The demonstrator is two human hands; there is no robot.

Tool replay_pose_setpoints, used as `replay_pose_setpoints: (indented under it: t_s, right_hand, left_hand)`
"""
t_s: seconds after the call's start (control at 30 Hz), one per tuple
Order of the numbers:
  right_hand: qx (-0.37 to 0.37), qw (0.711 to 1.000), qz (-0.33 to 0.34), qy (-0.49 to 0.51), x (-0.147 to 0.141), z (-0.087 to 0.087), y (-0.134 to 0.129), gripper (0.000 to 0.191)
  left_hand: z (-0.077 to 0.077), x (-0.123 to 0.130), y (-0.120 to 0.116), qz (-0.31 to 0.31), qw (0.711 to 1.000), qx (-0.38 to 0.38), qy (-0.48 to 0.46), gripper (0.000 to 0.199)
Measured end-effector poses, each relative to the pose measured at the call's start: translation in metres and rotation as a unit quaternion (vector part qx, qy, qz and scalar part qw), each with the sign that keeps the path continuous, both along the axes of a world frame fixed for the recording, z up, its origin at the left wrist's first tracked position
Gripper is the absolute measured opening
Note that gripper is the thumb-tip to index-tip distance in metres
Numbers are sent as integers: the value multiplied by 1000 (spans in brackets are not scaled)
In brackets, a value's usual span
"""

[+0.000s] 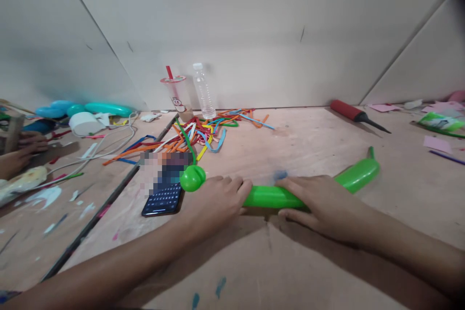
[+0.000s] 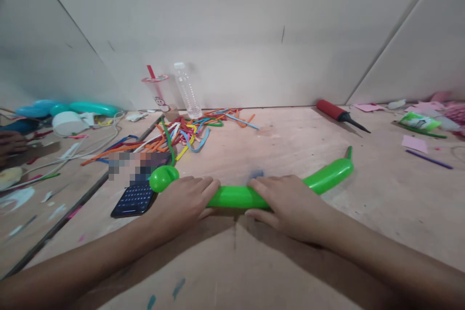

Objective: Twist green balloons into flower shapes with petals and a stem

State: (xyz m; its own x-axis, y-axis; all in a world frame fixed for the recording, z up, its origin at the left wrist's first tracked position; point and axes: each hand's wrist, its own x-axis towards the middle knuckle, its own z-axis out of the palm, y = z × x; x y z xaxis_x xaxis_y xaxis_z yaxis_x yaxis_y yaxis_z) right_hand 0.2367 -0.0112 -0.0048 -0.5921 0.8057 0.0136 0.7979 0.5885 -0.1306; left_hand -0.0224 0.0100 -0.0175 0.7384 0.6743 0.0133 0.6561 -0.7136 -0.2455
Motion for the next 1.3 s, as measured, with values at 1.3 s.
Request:
replay_pose_setpoints:
  t_s: [1.3]
  right_hand:
    - [49, 999, -20, -9, -19, -9, -10, 33]
  left_hand:
    - [2, 12, -7, 1, 1000, 3, -16, 32]
